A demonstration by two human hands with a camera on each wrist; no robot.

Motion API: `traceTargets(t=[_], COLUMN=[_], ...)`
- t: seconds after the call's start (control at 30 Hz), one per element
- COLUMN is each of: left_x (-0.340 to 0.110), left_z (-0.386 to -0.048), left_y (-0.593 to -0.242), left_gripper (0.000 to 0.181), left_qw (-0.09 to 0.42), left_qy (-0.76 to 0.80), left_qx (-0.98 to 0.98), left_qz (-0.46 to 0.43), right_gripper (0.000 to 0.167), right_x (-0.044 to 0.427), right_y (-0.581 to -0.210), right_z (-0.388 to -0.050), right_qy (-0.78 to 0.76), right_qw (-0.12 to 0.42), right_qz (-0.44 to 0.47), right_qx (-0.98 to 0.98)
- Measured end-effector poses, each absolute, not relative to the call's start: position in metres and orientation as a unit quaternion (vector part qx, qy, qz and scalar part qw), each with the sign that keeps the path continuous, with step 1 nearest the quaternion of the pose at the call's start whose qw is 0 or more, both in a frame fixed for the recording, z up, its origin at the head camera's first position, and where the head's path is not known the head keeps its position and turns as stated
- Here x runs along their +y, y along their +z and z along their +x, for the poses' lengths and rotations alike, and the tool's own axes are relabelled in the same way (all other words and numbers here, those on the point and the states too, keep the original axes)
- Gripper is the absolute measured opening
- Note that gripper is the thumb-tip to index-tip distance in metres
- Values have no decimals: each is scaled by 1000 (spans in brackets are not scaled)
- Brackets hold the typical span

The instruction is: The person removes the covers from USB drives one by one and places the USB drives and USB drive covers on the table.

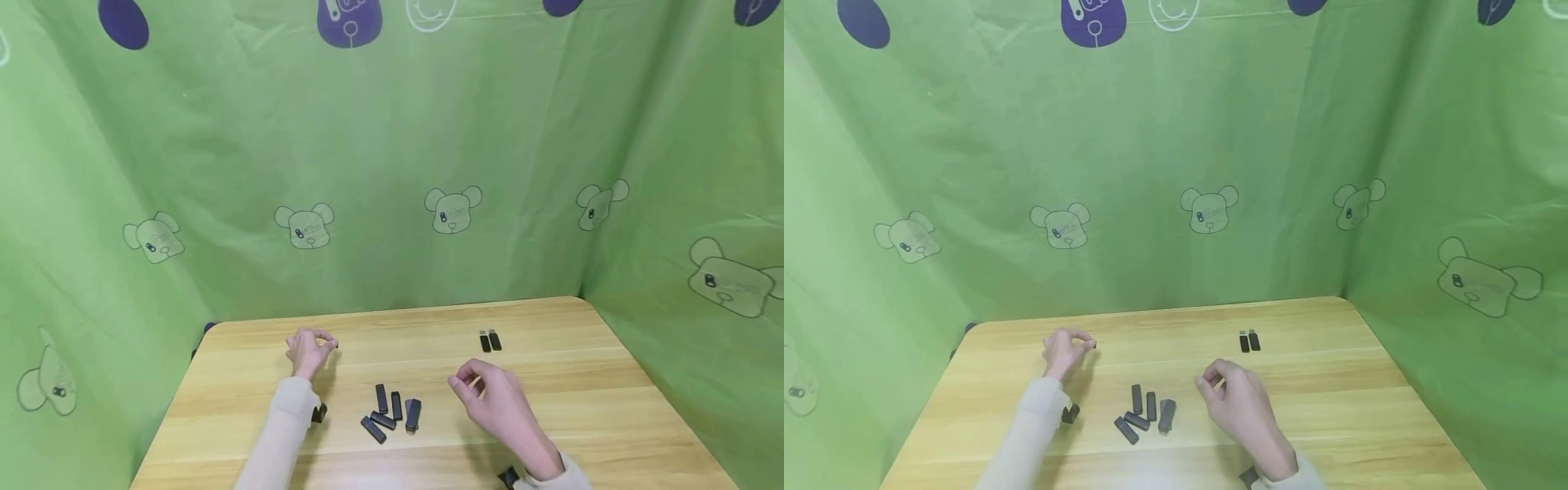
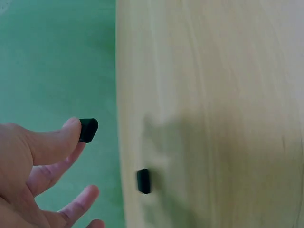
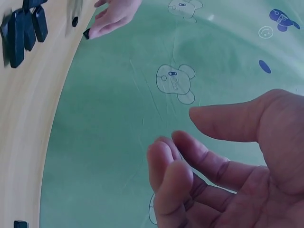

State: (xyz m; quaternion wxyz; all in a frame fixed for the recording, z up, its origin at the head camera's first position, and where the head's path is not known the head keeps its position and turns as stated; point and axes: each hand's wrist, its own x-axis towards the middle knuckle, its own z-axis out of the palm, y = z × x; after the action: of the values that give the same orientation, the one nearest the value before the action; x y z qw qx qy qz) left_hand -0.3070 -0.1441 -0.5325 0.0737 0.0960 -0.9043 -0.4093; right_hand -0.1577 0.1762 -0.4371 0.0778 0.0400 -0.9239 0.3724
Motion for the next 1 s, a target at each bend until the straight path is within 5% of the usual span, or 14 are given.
traceTargets(t=[1.0], left_x=[-155], left_z=[-331], left_y=[-557], left_gripper=[10], left_qw=[25], left_qy=[-339], left_qx=[-935], left_qz=[106], right_gripper=[13], right_x=[167], right_y=[-441], right_z=[-142], right_qy=[388], right_qw=[50], right_qz=[55], right_qx=[-919])
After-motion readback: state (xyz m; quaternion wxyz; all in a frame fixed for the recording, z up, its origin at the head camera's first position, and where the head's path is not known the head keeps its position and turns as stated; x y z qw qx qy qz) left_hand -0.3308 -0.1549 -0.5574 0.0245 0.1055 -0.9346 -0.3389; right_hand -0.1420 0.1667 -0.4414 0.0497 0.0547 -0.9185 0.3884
